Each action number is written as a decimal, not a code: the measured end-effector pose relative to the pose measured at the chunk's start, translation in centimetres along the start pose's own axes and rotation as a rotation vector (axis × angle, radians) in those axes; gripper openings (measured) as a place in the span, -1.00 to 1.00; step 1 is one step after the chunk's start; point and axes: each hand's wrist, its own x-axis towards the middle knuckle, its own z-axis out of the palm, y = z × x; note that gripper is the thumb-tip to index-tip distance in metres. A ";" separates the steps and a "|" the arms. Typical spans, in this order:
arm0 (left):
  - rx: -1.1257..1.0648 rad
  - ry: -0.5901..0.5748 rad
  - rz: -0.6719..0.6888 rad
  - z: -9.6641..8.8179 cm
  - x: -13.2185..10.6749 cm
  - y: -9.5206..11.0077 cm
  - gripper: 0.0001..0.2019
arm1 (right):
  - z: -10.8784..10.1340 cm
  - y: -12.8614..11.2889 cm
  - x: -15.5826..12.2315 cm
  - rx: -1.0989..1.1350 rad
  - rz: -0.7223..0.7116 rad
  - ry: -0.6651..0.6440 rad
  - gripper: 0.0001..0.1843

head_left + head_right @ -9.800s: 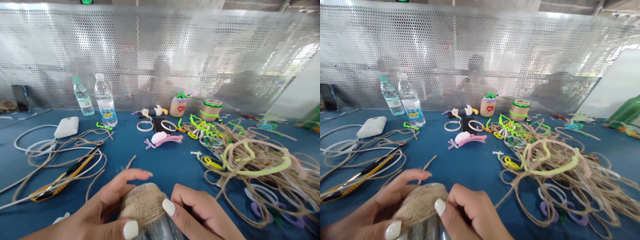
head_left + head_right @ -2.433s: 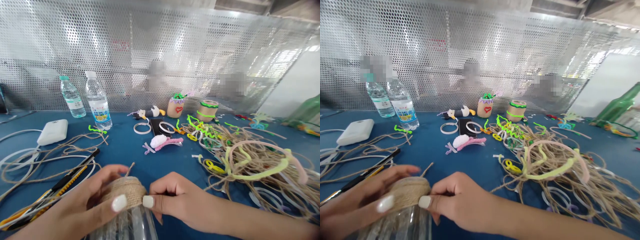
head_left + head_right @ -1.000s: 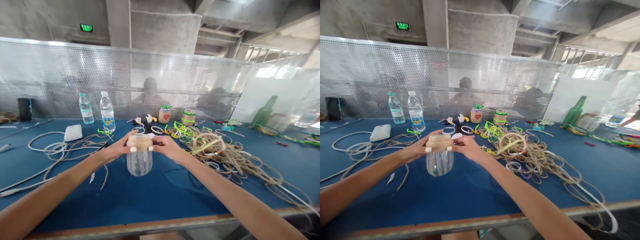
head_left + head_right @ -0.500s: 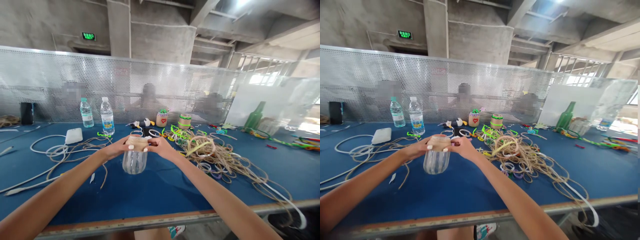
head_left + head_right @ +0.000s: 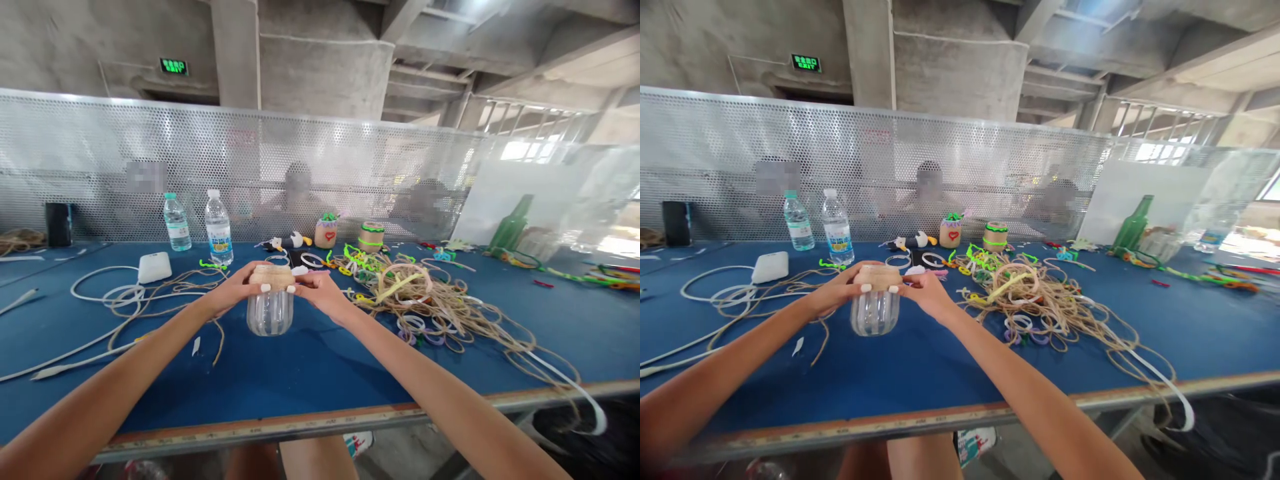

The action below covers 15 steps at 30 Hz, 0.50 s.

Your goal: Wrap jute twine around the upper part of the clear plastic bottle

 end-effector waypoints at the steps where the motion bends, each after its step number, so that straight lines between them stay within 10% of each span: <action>1: -0.013 -0.008 0.000 0.0 -0.1 0.0 -0.23 | 0.1 0.1 -0.1 0.008 0.005 -0.007 -0.51; 15: -0.022 -0.002 -0.078 0.8 -0.6 0.9 -0.21 | 0.6 0.5 -0.5 -0.125 -0.102 0.074 -0.58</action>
